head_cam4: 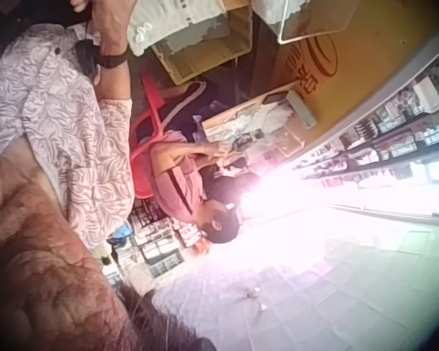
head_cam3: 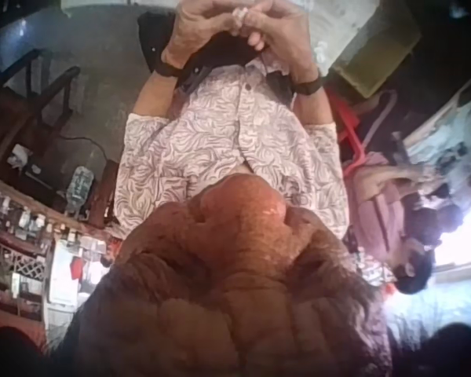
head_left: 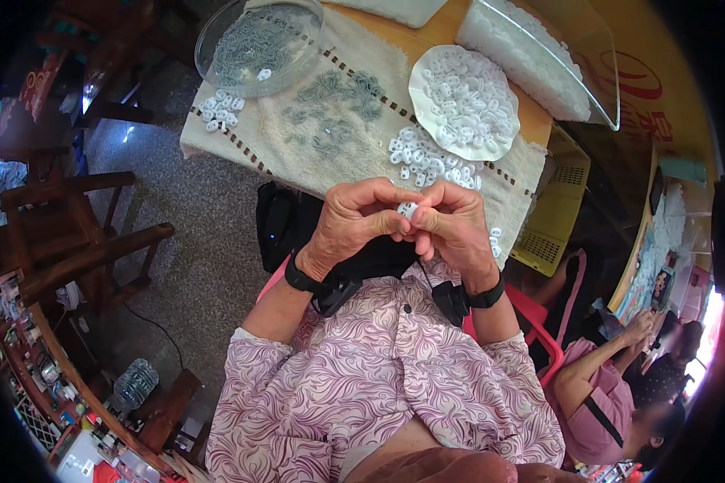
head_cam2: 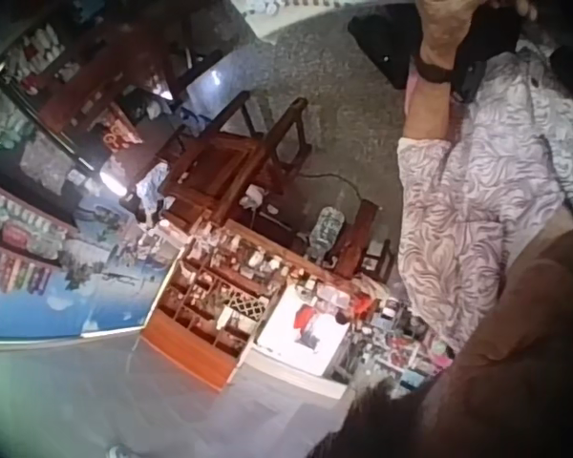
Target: Sorting and inspecting small white plastic components on a workbench.
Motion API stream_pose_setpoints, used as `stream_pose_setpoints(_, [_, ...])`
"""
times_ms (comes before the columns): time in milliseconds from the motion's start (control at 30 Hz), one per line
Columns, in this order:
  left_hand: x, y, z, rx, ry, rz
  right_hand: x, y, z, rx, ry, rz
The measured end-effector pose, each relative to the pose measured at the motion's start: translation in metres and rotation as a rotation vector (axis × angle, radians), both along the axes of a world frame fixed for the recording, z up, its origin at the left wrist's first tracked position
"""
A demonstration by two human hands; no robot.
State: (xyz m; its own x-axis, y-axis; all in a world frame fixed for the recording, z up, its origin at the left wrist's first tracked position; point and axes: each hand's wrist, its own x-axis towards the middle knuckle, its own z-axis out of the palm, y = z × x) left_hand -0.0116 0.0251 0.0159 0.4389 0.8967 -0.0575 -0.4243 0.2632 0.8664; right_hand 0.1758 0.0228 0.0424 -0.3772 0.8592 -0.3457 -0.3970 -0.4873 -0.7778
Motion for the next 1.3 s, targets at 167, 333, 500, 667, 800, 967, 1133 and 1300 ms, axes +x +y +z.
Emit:
stream_pose_setpoints(167, [0.002,0.002,-0.004,-0.066,-0.036,0.031,0.002,0.004,0.004,-0.040,0.005,0.005])
stream_pose_setpoints(333, [0.005,0.002,0.000,-0.100,0.029,0.044,0.003,0.005,0.010,0.035,-0.165,0.051])
stream_pose_setpoints(500, [0.009,0.008,0.000,-0.143,0.080,0.071,0.004,0.003,0.004,0.029,-0.242,-0.002])
stream_pose_setpoints(667, [0.002,0.034,0.026,-0.149,0.222,0.172,0.011,0.000,0.002,0.028,-0.242,-0.067])
stream_pose_setpoints(800, [-0.001,0.094,0.046,0.021,0.287,0.273,0.012,-0.003,0.002,0.033,-0.261,-0.038])
stream_pose_setpoints(967, [0.008,0.186,0.081,0.194,0.330,0.320,0.003,-0.010,0.008,0.041,-0.266,0.006])
stream_pose_setpoints(1133, [0.011,0.257,0.089,0.279,0.340,0.302,-0.010,-0.020,0.004,0.063,-0.292,0.076])
stream_pose_setpoints(1300, [0.015,0.242,0.072,0.395,0.399,0.434,-0.012,-0.023,0.004,0.045,-0.312,0.145])
